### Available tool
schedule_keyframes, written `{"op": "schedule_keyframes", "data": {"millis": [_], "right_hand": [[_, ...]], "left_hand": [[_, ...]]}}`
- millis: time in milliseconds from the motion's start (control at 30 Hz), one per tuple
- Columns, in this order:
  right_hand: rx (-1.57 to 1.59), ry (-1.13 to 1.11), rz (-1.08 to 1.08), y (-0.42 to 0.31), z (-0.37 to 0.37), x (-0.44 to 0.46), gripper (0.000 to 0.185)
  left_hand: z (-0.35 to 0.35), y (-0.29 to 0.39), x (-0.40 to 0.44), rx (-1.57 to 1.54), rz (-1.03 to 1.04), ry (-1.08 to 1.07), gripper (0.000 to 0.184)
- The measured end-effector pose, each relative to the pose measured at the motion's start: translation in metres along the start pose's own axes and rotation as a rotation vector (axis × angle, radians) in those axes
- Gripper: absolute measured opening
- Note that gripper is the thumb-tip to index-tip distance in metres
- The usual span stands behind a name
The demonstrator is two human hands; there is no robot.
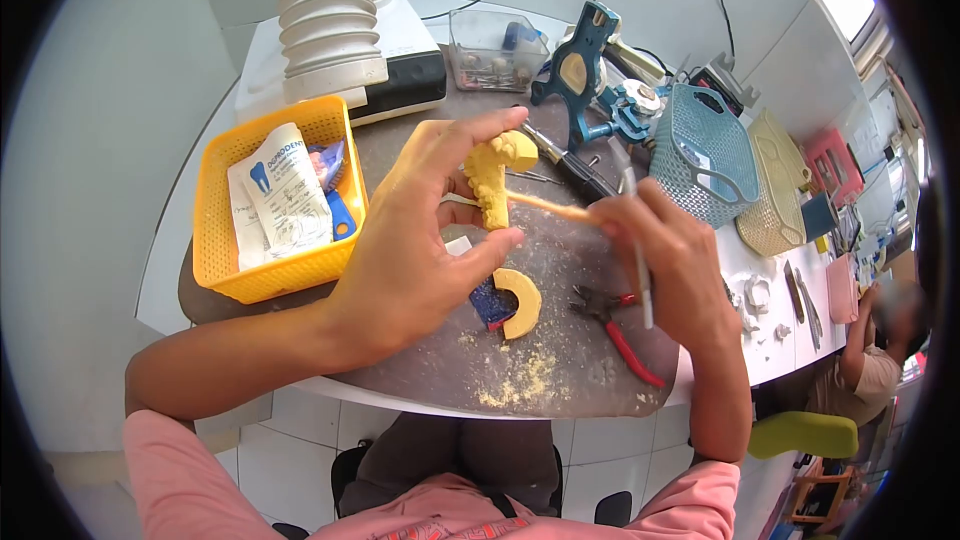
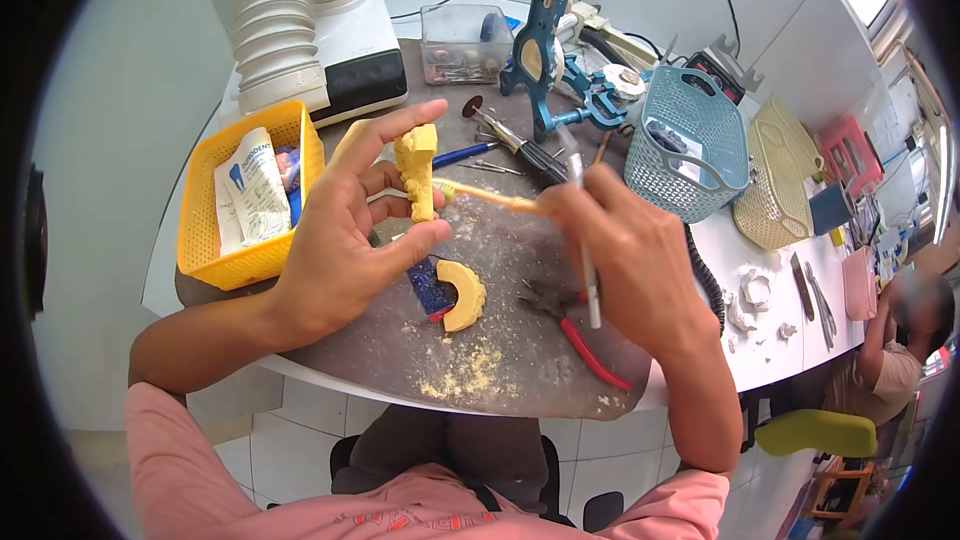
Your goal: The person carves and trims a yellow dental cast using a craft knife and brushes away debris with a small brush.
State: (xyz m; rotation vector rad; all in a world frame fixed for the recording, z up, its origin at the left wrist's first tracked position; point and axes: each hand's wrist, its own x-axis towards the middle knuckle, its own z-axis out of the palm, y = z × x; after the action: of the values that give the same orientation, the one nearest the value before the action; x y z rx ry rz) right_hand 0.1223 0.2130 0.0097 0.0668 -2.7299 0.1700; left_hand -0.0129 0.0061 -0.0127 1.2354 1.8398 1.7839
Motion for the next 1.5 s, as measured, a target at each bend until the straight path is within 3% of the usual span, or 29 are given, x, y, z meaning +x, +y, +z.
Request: {"op": "schedule_keyframes", "data": {"millis": [133, 267, 567, 833, 1000, 1067, 1333, 1500], "right_hand": [[0.175, 0.135, 0.109, 0.002, -0.012, 0.003, 0.011], [0.185, 0.019, 0.161, 0.01, -0.032, 0.002, 0.007], [0.414, -0.09, 0.122, 0.005, -0.024, 0.002, 0.018], [0.228, -0.07, 0.095, 0.031, -0.034, 0.001, 0.015], [0.346, -0.032, 0.001, 0.02, -0.031, 0.002, 0.013], [0.295, 0.034, 0.005, 0.009, -0.018, 0.005, 0.013], [0.157, 0.045, 0.001, 0.033, -0.033, 0.002, 0.014], [0.195, 0.171, -0.056, -0.002, -0.011, 0.008, 0.011]], "left_hand": [[-0.001, -0.002, 0.0, 0.136, 0.102, 0.011, 0.073], [-0.001, -0.002, -0.001, 0.186, 0.116, 0.02, 0.071], [0.0, -0.005, 0.0, 0.147, 0.089, 0.005, 0.071], [0.002, 0.0, -0.003, 0.137, 0.104, -0.013, 0.067], [0.001, 0.001, -0.003, 0.123, 0.109, 0.047, 0.067], [-0.002, 0.0, -0.003, 0.371, 0.196, 0.07, 0.067], [-0.002, 0.007, -0.005, 0.332, 0.18, 0.071, 0.067], [-0.001, 0.003, -0.005, 0.3, 0.194, 0.072, 0.067]]}}
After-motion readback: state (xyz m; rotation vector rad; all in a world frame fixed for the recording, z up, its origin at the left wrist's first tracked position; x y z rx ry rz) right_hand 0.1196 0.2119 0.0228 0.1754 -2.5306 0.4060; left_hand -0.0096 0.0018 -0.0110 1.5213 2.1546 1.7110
